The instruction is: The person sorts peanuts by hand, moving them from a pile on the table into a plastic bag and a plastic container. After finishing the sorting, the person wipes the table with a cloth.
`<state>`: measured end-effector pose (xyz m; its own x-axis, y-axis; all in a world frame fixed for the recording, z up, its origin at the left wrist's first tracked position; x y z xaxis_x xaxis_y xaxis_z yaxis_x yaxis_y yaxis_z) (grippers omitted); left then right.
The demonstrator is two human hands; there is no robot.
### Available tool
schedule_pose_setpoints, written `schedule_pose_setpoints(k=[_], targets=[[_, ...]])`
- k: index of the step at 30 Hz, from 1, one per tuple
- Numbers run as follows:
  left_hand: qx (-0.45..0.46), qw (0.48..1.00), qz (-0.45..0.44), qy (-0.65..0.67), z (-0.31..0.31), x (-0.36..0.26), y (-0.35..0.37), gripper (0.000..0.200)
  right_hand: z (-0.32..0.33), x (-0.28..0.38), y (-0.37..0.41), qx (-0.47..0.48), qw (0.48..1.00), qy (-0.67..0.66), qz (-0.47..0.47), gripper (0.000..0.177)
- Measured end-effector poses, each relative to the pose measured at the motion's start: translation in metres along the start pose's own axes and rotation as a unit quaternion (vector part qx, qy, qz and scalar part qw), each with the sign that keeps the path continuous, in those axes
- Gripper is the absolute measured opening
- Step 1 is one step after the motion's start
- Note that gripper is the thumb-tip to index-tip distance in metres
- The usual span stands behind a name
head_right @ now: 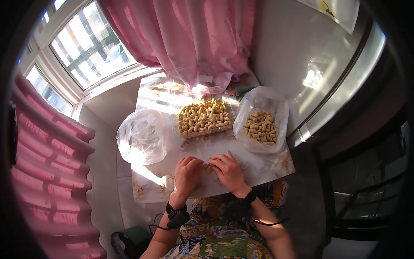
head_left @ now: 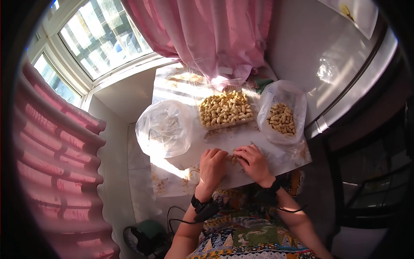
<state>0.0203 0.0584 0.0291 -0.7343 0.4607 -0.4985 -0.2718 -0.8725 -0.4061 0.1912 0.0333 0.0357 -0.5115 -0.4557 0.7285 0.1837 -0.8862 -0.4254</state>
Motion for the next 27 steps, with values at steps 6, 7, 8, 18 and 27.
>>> schedule_pose_setpoints(k=[6, 7, 8, 18, 27], targets=[[-0.03, 0.999, 0.028, 0.005, 0.013, 0.004, 0.007, 0.031, -0.016, 0.012, 0.001, 0.02, 0.998, -0.055, 0.029, 0.023], [-0.03, 0.999, 0.01, -0.018, 0.01, -0.001, 0.007, 0.033, -0.012, 0.013, 0.001, -0.005, 0.998, -0.062, 0.02, 0.024], [-0.03, 0.999, -0.007, -0.04, 0.007, -0.007, 0.007, 0.036, -0.008, 0.013, 0.002, -0.03, 0.997, -0.07, 0.011, 0.025], [0.023, 0.996, -0.085, 0.014, -0.012, -0.022, 0.0, 0.025, 0.039, -0.042, 0.01, -0.105, 0.988, -0.051, -0.099, 0.043], [-0.047, 0.999, 0.009, 0.001, 0.023, 0.02, 0.005, 0.023, -0.018, -0.04, -0.052, 0.046, 0.974, -0.2, -0.091, 0.037]])
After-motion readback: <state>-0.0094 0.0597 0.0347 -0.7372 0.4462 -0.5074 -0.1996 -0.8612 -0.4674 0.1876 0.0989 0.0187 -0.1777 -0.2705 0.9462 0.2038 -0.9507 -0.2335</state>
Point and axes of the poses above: each hand's wrist, its own y-axis away from the middle knuckle, its own z-axis out of the back of the hand, x = y × z, the point moved 6 cm from there along -y, towards the middle knuckle, and after that the axes turned 10 degrees about -y, right-handed, at the moved point
